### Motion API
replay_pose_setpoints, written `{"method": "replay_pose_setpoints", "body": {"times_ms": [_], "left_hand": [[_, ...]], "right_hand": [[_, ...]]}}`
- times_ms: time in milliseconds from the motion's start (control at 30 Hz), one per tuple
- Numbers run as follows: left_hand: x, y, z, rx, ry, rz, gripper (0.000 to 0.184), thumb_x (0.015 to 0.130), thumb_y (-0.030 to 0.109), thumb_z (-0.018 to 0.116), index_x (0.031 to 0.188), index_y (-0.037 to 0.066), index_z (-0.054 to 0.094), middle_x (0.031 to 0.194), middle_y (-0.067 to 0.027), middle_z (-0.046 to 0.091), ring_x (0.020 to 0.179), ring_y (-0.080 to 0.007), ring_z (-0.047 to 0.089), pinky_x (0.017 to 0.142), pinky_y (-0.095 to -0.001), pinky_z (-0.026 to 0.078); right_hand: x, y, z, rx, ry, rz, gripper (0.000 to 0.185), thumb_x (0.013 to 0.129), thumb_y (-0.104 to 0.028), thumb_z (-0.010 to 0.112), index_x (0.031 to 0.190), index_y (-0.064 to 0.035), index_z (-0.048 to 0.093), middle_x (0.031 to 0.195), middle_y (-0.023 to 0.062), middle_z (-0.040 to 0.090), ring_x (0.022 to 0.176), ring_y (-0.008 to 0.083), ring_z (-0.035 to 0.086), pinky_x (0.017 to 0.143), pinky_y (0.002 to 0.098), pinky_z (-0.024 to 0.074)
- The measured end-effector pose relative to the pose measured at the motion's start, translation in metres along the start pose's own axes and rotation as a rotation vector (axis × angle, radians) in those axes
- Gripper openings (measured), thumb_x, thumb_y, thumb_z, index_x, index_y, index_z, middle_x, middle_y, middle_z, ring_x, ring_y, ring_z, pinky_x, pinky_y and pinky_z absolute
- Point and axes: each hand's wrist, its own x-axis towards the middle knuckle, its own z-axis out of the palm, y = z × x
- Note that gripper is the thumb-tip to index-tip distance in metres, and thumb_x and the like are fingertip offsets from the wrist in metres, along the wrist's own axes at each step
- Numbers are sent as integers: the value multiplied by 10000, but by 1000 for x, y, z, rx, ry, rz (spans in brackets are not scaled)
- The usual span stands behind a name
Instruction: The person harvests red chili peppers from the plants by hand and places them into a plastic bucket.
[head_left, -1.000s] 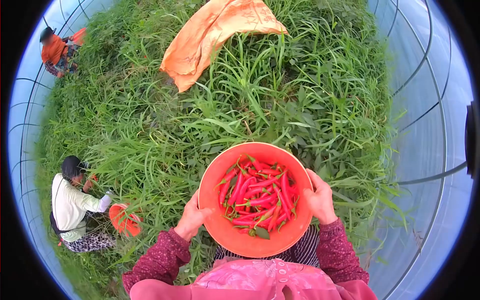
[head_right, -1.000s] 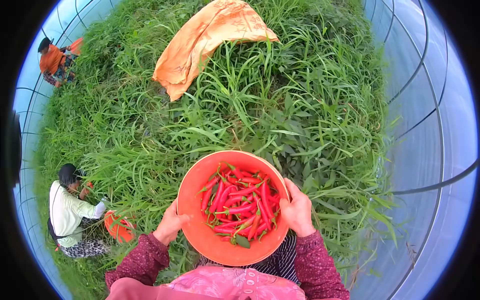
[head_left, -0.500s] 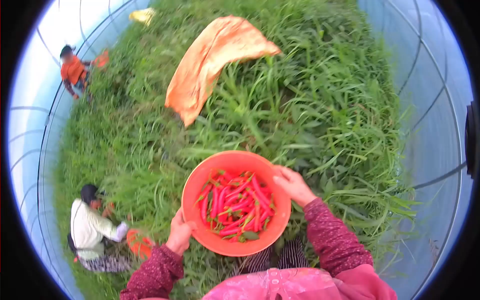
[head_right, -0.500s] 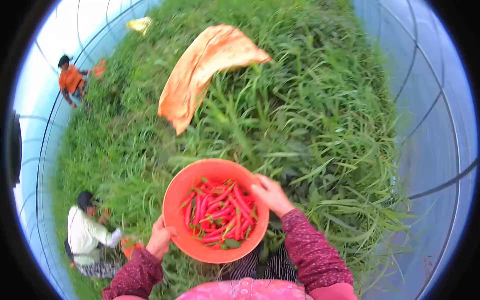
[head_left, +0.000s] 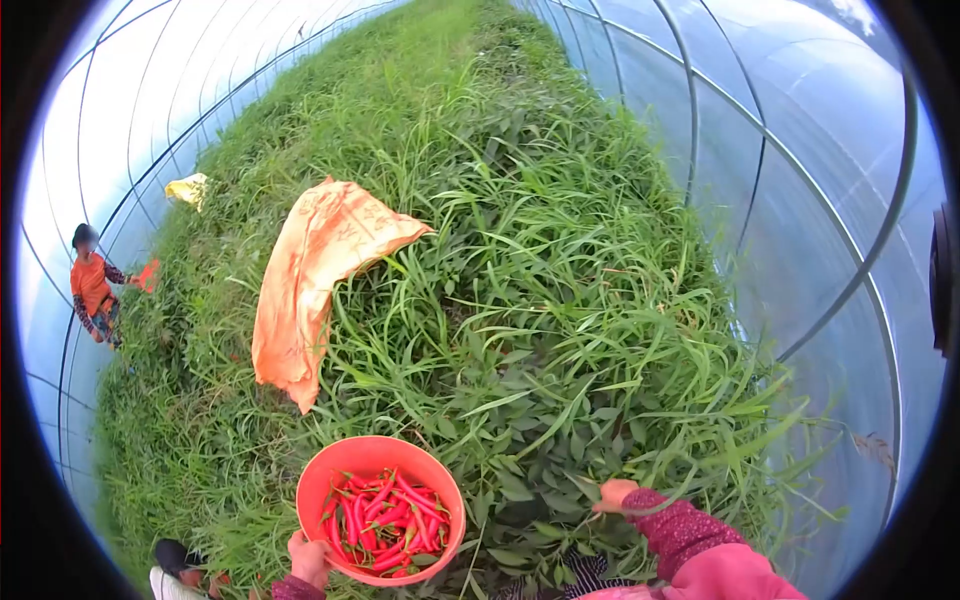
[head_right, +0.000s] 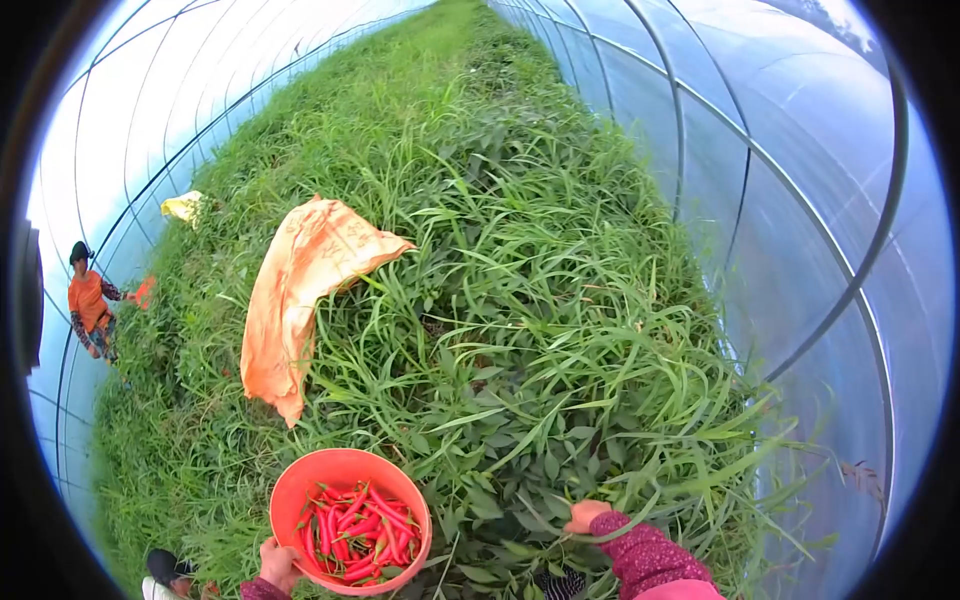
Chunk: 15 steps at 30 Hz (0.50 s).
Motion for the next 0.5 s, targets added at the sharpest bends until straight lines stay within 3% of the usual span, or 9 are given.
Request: {"method": "replay_pose_setpoints", "body": {"times_ms": [33,133,233,267,300,333,367,467,500], "left_hand": [[-2,13,7,86,-7,19,408,627,-177,418,1004,-54,512,848,-143,622,652,-287,626,580,-456,547],[38,25,12,45,-125,-8,347,670,-115,451,1001,-50,536,888,-149,635,710,-261,644,523,-432,542],[47,47,36,-57,-202,31,239,728,1,492,946,-14,588,902,-102,640,732,-250,635,599,-468,550],[56,52,34,8,-179,6,212,707,12,488,893,-1,588,860,-93,626,731,-253,630,606,-466,551],[73,51,41,-54,-159,-52,206,683,11,473,863,16,572,827,-84,611,717,-266,630,606,-474,550],[115,44,33,-99,-256,-63,236,663,-6,452,877,24,546,846,-96,604,726,-280,629,603,-477,547],[118,51,51,-80,-199,-71,240,677,0,450,898,23,541,866,-102,603,726,-281,627,601,-470,545],[104,94,115,-68,-109,-4,205,733,38,467,927,19,534,909,-113,596,764,-272,617,634,-440,538],[110,99,129,-64,-108,-14,205,733,38,467,927,19,534,909,-113,596,764,-272,617,634,-440,538]], "right_hand": [[-4,3,15,-2,-14,1,478,773,-438,585,1034,-44,662,1038,160,658,949,330,634,822,453,501],[-15,16,46,-24,-49,22,422,766,-400,588,1019,-73,672,1019,140,669,937,327,639,808,446,509],[-36,23,82,-46,-27,76,283,748,-282,573,950,-122,691,931,112,682,923,331,629,796,462,507],[-28,36,111,-138,22,6,294,767,-348,606,894,-95,684,850,144,673,908,338,624,787,438,519],[-38,34,113,-57,29,40,299,777,-319,597,967,-96,656,894,147,666,987,345,588,825,425,513],[-33,29,113,-40,-28,74,386,787,-306,592,1116,-104,608,1053,144,647,1144,346,515,896,459,484],[-33,27,112,-24,-96,104,491,795,-298,589,1252,-126,533,1187,123,604,1281,331,405,977,511,416],[-30,30,129,-14,-47,77,488,818,-194,521,1304,-154,498,1126,101,639,1235,319,441,961,578,358],[-38,26,122,-39,-54,64,531,819,-197,519,1345,-161,458,1140,97,632,1194,308,483,940,550,374]]}}
